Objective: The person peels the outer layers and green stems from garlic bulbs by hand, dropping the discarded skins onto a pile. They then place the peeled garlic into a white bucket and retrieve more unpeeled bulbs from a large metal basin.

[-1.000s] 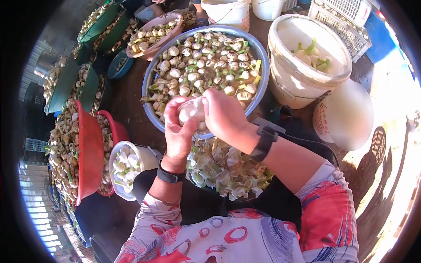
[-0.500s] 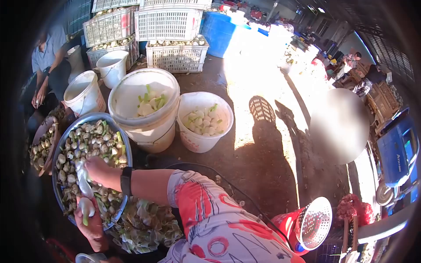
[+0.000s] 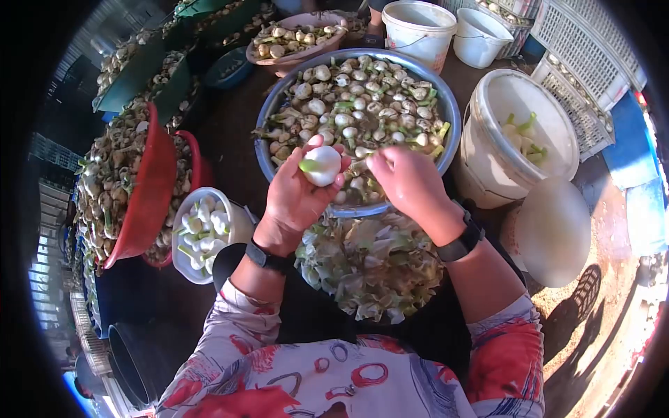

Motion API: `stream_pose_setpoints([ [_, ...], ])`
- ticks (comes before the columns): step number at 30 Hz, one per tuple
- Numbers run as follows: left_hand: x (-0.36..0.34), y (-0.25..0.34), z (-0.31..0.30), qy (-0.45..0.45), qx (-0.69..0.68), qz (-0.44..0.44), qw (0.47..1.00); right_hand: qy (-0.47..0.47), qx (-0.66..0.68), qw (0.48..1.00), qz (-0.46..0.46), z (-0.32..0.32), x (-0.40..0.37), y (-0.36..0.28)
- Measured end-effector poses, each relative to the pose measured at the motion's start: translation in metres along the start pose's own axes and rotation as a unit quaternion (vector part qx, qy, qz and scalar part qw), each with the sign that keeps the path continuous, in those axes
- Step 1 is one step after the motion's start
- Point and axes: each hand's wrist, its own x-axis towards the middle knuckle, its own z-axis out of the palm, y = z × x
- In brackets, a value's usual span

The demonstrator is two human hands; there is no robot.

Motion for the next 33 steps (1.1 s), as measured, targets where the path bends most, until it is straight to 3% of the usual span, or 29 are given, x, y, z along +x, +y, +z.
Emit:
stream_pose_setpoints([
  [1, -0.002, -0.001, 0.005, -0.03, 0.02, 0.004, 0.999, -0.018, 0.218, 0.976, 0.01, -0.003, 0.007, -0.005],
  [2, -0.006, -0.001, 0.01, -0.034, 0.022, 0.007, 0.999, -0.022, 0.314, 0.949, -0.028, -0.007, 0.006, -0.014],
  [4, -0.015, -0.004, 0.02, -0.036, 0.106, 0.028, 0.993, -0.118, 0.297, 0.947, -0.02, -0.015, 0.001, -0.025],
  [5, -0.017, -0.005, 0.016, -0.098, 0.095, 0.039, 0.99, -0.173, 0.262, 0.949, -0.01, -0.014, -0.001, -0.023],
  [6, -0.02, -0.005, 0.015, -0.1, 0.1, 0.04, 0.989, -0.207, 0.246, 0.947, 0.026, -0.015, -0.007, -0.027],
  [8, -0.029, -0.007, 0.013, -0.087, 0.247, 0.126, 0.957, -0.252, 0.281, 0.926, 0.006, -0.005, -0.014, -0.027],
  [9, -0.031, -0.005, 0.006, -0.113, 0.244, 0.14, 0.953, -0.246, 0.272, 0.93, -0.015, -0.002, -0.019, -0.03],
  [12, -0.044, 0.021, -0.014, -0.017, 0.267, 0.254, 0.929, -0.243, 0.322, 0.915, 0.005, 0.009, -0.032, -0.035],
  [14, -0.061, 0.068, -0.041, 0.06, 0.253, 0.335, 0.905, -0.196, 0.262, 0.945, -0.025, -0.001, -0.032, -0.036],
  [16, -0.095, 0.115, -0.069, 0.224, 0.372, 0.365, 0.824, -0.145, 0.24, 0.96, -0.021, -0.01, -0.022, -0.014],
  [18, -0.099, 0.162, -0.162, 0.259, 0.43, 0.364, 0.784, -0.116, 0.284, 0.952, 0.006, -0.023, -0.014, 0.006],
  [20, -0.111, 0.179, -0.225, 0.402, 0.508, 0.311, 0.695, -0.071, 0.283, 0.956, 0.014, -0.031, -0.007, 0.022],
  [21, -0.117, 0.182, -0.252, 0.403, 0.509, 0.312, 0.694, -0.064, 0.287, 0.955, 0.031, -0.035, -0.006, 0.025],
  [23, -0.122, 0.188, -0.301, 0.384, 0.652, 0.097, 0.646, -0.048, 0.289, 0.955, 0.056, -0.04, -0.006, 0.027],
  [25, -0.114, 0.205, -0.343, 0.416, 0.77, 0.124, 0.468, -0.046, 0.283, 0.956, 0.059, -0.045, -0.001, 0.035],
  [26, -0.133, 0.181, -0.206, 0.464, 0.801, 0.061, 0.374, -0.04, 0.275, 0.958, 0.067, -0.052, 0.0, 0.042],
  [27, -0.106, 0.222, -0.262, 0.429, 0.881, 0.058, 0.189, -0.043, 0.277, 0.96, 0.029, -0.057, 0.009, 0.054],
  [28, -0.09, 0.223, -0.233, 0.455, 0.848, 0.15, 0.225, -0.014, 0.292, 0.956, 0.029, -0.062, 0.014, 0.061],
  [29, -0.083, 0.207, -0.165, 0.31, 0.879, 0.202, 0.301, -0.015, 0.3, 0.954, 0.012, -0.066, 0.026, 0.07],
  [30, -0.057, 0.189, -0.141, 0.278, 0.762, 0.273, 0.516, 0.001, 0.305, 0.952, 0.041, -0.065, 0.042, 0.091],
  [31, -0.045, 0.157, -0.091, 0.21, 0.746, 0.329, 0.539, 0.032, 0.255, 0.963, 0.083, -0.062, 0.049, 0.1],
  [32, -0.034, 0.121, -0.045, 0.154, 0.723, 0.387, 0.551, 0.082, -0.041, 0.994, 0.053, -0.052, 0.066, 0.115],
  [33, -0.018, 0.1, -0.028, 0.092, 0.751, 0.328, 0.565, 0.1, -0.116, 0.988, 0.032, -0.045, 0.066, 0.115],
])
